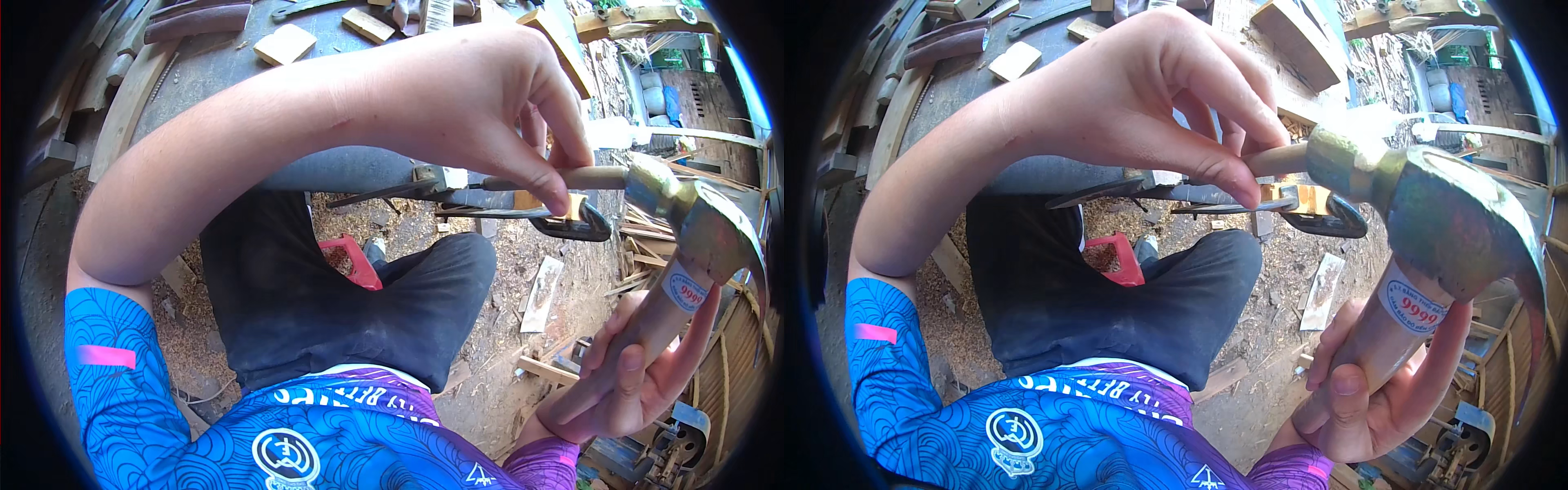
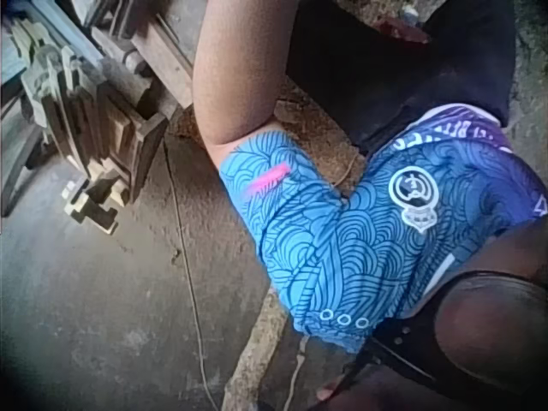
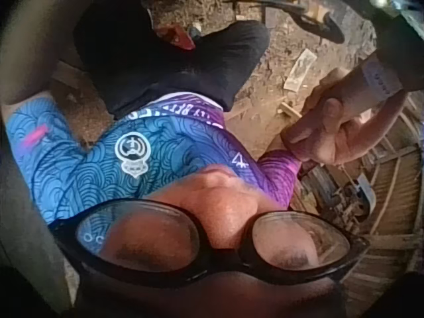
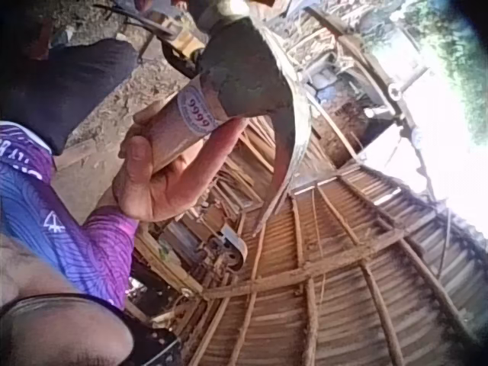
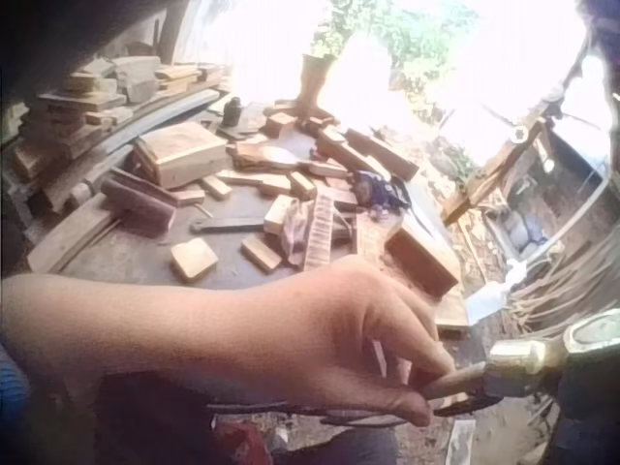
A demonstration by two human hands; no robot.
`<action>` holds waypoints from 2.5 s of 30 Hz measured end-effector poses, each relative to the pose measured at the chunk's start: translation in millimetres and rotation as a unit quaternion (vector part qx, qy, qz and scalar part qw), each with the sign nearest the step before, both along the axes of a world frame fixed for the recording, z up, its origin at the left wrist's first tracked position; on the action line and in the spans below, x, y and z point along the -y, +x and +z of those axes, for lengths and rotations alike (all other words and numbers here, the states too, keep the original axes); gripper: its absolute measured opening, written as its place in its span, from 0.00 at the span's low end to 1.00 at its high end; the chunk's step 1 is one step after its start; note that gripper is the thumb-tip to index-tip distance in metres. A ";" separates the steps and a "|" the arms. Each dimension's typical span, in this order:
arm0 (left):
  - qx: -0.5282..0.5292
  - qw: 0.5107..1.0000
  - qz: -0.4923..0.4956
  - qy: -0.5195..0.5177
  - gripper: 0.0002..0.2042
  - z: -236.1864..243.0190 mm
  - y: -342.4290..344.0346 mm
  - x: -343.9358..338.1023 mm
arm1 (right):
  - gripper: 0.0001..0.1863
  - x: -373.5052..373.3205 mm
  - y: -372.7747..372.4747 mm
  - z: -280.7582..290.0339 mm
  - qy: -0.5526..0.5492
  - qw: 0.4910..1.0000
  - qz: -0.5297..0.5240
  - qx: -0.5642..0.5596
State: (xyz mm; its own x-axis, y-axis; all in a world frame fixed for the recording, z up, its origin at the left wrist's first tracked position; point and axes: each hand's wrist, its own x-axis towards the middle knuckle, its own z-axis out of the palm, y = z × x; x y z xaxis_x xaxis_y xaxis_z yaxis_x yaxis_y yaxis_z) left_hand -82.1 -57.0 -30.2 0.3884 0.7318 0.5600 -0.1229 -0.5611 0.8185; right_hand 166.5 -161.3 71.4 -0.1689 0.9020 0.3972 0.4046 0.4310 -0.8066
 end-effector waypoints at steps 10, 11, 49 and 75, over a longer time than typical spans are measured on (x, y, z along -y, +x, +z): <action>0.003 1.000 0.003 0.015 0.11 -0.5 -0.2 0.7 | 0.51 0.4 -0.6 -3.3 0.019 1.000 -0.009 0.012; 0.003 1.000 0.003 0.015 0.11 -0.7 -0.1 0.6 | 0.51 0.1 0.7 -2.5 0.019 1.000 -0.009 0.011; -0.023 0.999 0.019 0.025 0.14 -7.2 -2.2 -1.9 | 0.46 -10.8 8.1 6.4 -0.023 0.992 0.070 0.102; -0.004 0.995 -0.100 0.004 0.12 16.2 -12.7 4.5 | 0.55 10.0 1.7 -1.8 -0.097 0.992 -0.075 -0.031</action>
